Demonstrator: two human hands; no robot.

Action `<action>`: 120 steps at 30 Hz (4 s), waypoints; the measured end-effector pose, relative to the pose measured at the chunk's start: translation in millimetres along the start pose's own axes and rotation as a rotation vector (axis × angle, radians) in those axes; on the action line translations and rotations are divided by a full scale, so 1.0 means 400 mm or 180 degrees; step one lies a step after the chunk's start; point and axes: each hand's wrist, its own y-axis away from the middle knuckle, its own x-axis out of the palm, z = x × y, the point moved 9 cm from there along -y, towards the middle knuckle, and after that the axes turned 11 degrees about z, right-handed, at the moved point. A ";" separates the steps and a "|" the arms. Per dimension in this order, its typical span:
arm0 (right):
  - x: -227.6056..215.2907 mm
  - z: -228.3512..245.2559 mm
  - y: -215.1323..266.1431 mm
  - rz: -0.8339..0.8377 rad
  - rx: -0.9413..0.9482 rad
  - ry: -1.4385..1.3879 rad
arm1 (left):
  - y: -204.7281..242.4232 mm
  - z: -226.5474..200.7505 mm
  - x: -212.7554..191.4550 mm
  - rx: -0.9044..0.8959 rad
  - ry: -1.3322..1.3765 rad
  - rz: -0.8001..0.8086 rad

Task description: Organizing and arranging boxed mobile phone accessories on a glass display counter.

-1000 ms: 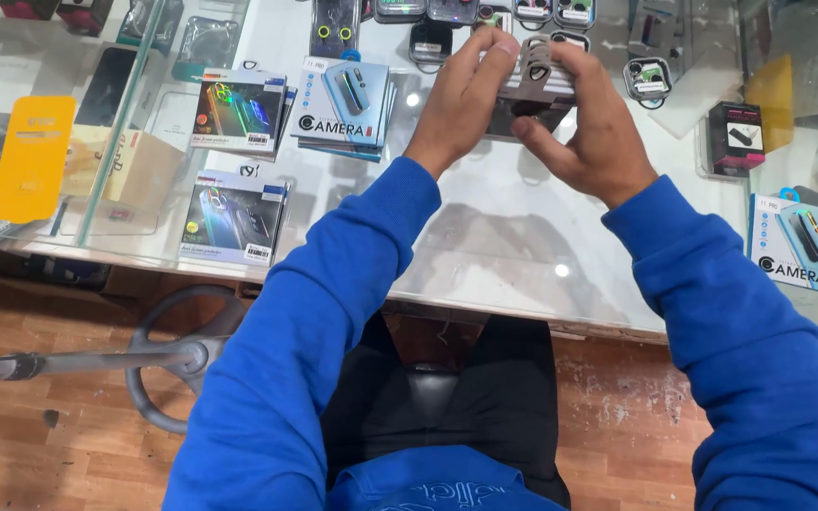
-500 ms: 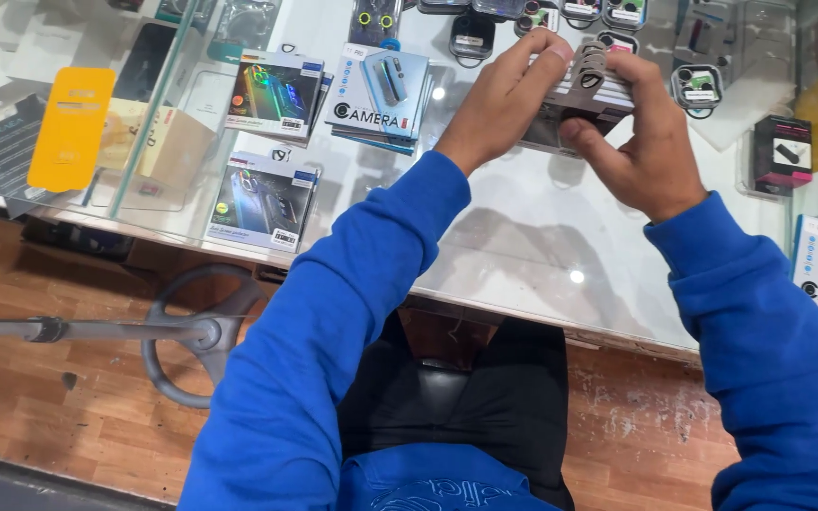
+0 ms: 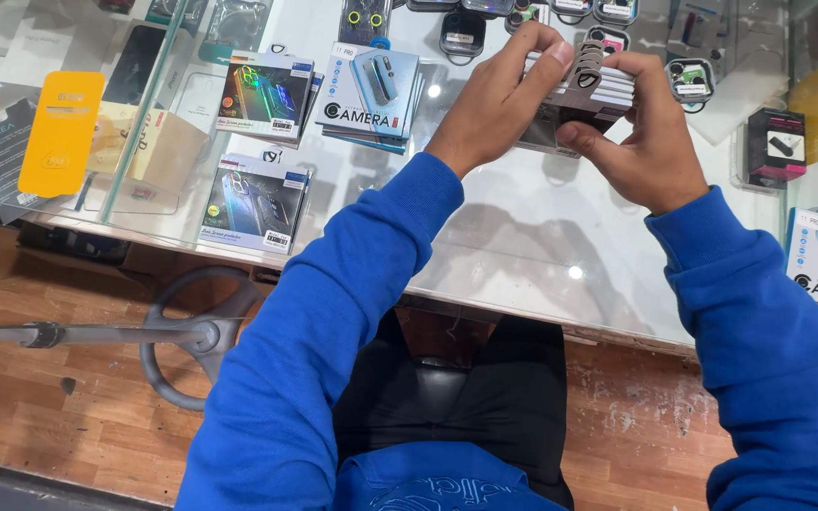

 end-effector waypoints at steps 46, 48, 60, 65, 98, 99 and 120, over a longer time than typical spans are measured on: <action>-0.038 -0.011 0.025 -0.0668 0.0034 -0.0053 | 0.116 -0.088 -0.172 0.1372 0.0392 -0.2399; -0.044 0.006 0.018 -0.0742 -0.0226 -0.0268 | 0.144 -0.107 -0.197 0.1282 0.0319 -0.2706; 0.006 -0.037 0.007 -0.0102 0.0639 -0.0275 | -0.008 -0.011 0.019 0.0454 -0.0873 0.0043; 0.013 -0.039 0.006 0.0008 0.0763 -0.0233 | 0.008 -0.031 -0.012 0.0453 -0.1110 -0.0399; -0.002 -0.032 0.010 0.0006 0.0324 0.0308 | 0.135 -0.197 -0.067 0.2043 -0.1330 -0.1714; 0.001 -0.035 0.011 0.0023 0.0319 0.0349 | 0.153 -0.211 -0.063 0.2143 -0.1493 -0.1843; 0.003 -0.056 0.010 0.0026 0.0644 0.0062 | -0.002 -0.002 0.028 0.0078 -0.0622 0.0559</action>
